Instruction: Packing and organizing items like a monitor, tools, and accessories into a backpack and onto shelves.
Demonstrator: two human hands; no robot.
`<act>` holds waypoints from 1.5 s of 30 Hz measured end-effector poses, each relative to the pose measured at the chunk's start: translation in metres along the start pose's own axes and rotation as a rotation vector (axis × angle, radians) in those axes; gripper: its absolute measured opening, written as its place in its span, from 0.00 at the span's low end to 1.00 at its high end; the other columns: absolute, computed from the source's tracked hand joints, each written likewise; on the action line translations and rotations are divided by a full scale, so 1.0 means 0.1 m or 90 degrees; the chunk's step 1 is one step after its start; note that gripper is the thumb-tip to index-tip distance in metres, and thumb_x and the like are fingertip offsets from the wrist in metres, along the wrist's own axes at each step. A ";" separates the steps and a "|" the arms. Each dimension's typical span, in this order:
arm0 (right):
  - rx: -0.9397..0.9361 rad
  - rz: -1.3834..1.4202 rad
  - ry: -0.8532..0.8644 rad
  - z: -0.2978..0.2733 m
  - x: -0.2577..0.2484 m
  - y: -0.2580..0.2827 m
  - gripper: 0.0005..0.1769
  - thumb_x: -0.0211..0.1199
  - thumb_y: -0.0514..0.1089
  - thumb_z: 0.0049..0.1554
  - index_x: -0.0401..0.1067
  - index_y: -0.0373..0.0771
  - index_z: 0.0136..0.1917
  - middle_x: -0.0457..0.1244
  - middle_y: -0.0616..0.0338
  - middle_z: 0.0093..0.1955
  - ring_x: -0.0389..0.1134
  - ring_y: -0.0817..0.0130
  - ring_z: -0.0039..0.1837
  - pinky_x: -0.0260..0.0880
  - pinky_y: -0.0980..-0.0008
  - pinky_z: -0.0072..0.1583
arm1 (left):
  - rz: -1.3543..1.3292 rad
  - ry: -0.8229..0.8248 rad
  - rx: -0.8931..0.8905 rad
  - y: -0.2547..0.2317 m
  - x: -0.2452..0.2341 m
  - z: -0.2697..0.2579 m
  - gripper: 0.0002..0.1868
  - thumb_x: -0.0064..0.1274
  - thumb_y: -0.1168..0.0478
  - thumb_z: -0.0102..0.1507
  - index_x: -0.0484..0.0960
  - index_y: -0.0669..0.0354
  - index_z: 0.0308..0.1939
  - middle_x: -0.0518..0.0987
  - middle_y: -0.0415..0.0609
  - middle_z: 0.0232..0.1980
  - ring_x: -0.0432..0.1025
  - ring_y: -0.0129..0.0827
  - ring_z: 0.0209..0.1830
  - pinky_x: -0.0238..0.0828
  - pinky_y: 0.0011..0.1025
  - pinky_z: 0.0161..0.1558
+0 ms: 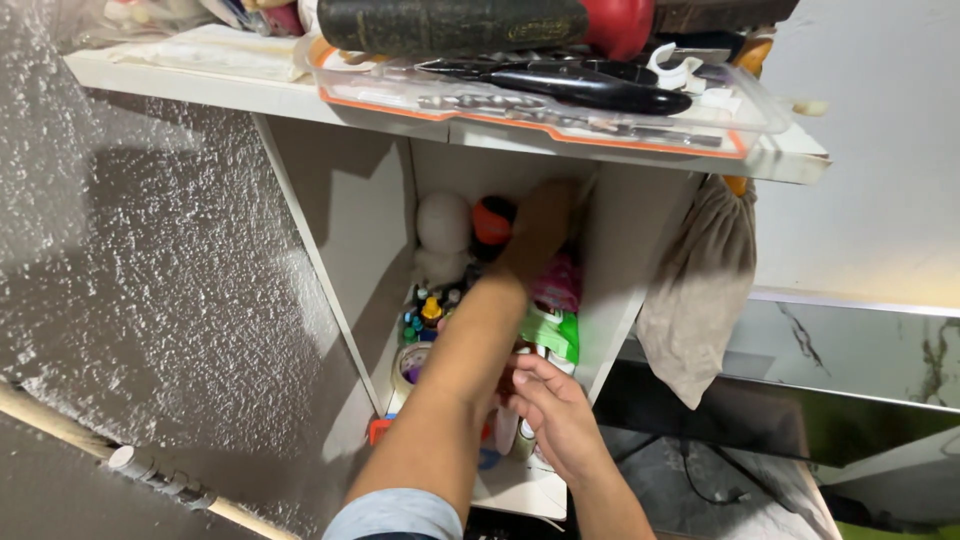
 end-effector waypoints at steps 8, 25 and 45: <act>-0.005 0.016 0.035 0.03 0.07 -0.02 0.14 0.54 0.35 0.61 0.71 0.30 0.59 0.69 0.51 0.56 0.72 0.63 0.56 0.72 0.62 0.61 | 0.028 -0.229 0.129 -0.34 -0.66 0.01 0.20 0.54 0.55 0.58 0.81 0.65 0.48 0.80 0.69 0.48 0.73 0.65 0.50 0.71 0.53 0.53; 0.001 0.044 -0.001 0.21 -0.06 -0.11 0.11 0.56 0.33 0.62 0.70 0.32 0.58 0.68 0.53 0.57 0.70 0.65 0.57 0.70 0.64 0.61 | -0.011 -0.123 0.126 0.21 0.33 0.43 0.18 0.51 0.55 0.64 0.81 0.64 0.51 0.80 0.67 0.54 0.73 0.61 0.58 0.68 0.51 0.62; -0.002 -0.051 0.081 0.28 0.40 -0.06 0.17 0.52 0.37 0.63 0.70 0.26 0.62 0.69 0.45 0.56 0.71 0.58 0.58 0.73 0.59 0.62 | 0.063 0.099 0.406 -0.35 0.00 -0.73 0.11 0.51 0.68 0.61 0.84 0.59 0.46 0.82 0.63 0.47 0.76 0.59 0.50 0.73 0.48 0.53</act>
Point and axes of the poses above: each hand's wrist, its own z-axis towards the middle knuckle, its own x-axis out of the palm, y = z × x, the point moved 10 cm from there along z, towards the middle knuckle
